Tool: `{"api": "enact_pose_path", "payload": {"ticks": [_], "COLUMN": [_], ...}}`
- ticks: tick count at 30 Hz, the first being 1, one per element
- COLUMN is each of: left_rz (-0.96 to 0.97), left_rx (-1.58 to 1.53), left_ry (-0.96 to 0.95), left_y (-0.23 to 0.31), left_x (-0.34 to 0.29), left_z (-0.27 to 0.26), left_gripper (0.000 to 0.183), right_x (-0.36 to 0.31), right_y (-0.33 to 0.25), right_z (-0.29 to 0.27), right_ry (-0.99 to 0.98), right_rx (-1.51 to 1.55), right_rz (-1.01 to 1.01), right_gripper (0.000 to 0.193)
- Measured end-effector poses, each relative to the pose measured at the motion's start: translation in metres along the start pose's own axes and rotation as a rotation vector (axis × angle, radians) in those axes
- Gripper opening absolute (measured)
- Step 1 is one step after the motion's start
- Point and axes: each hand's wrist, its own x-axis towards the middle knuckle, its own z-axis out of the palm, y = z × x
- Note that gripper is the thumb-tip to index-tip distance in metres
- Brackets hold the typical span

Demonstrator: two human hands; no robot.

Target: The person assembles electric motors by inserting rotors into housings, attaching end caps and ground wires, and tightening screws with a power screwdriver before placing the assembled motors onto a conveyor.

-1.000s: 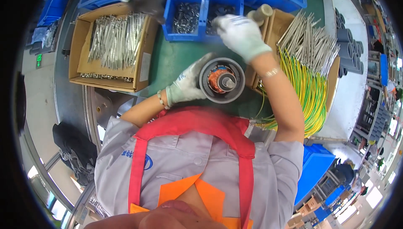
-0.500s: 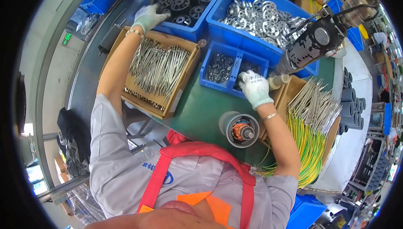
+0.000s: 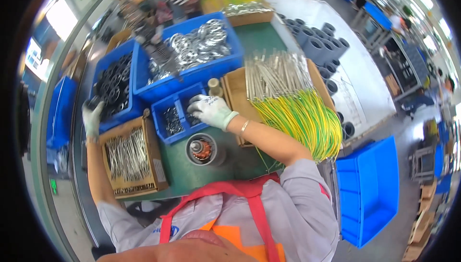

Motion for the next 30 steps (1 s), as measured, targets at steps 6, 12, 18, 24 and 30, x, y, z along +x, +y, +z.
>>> {"api": "enact_pose_path", "payload": {"ticks": [6, 12, 18, 24, 30], "left_rz": [0.296, 0.037, -0.116, -0.503, -0.389], "left_rx": [-0.18, -0.764, -1.06, -1.249, -1.07], "left_ry": [-0.173, -0.48, -0.858, -0.866, -0.894], "left_y": [0.088, 0.165, 0.228, 0.294, 0.29], "left_x": [-0.12, -0.219, -0.232, -0.235, -0.235], "left_z": [-0.014, 0.012, 0.046, 0.072, 0.075], "left_gripper": [0.046, 0.086, 0.075, 0.04, 0.036], "right_x": [-0.051, -0.067, -0.07, -0.066, -0.066], "right_y": [-0.085, -0.089, -0.096, -0.125, -0.123], "right_z": [-0.089, -0.103, -0.107, -0.098, -0.085], "right_ry": [-0.029, -0.071, 0.042, 0.429, 0.313], "right_rx": [0.479, 0.23, -0.045, 0.092, 0.232], "right_rz": [-0.283, -0.375, -0.638, -0.43, -0.376], "right_gripper": [0.024, 0.021, 0.046, 0.09, 0.101]}}
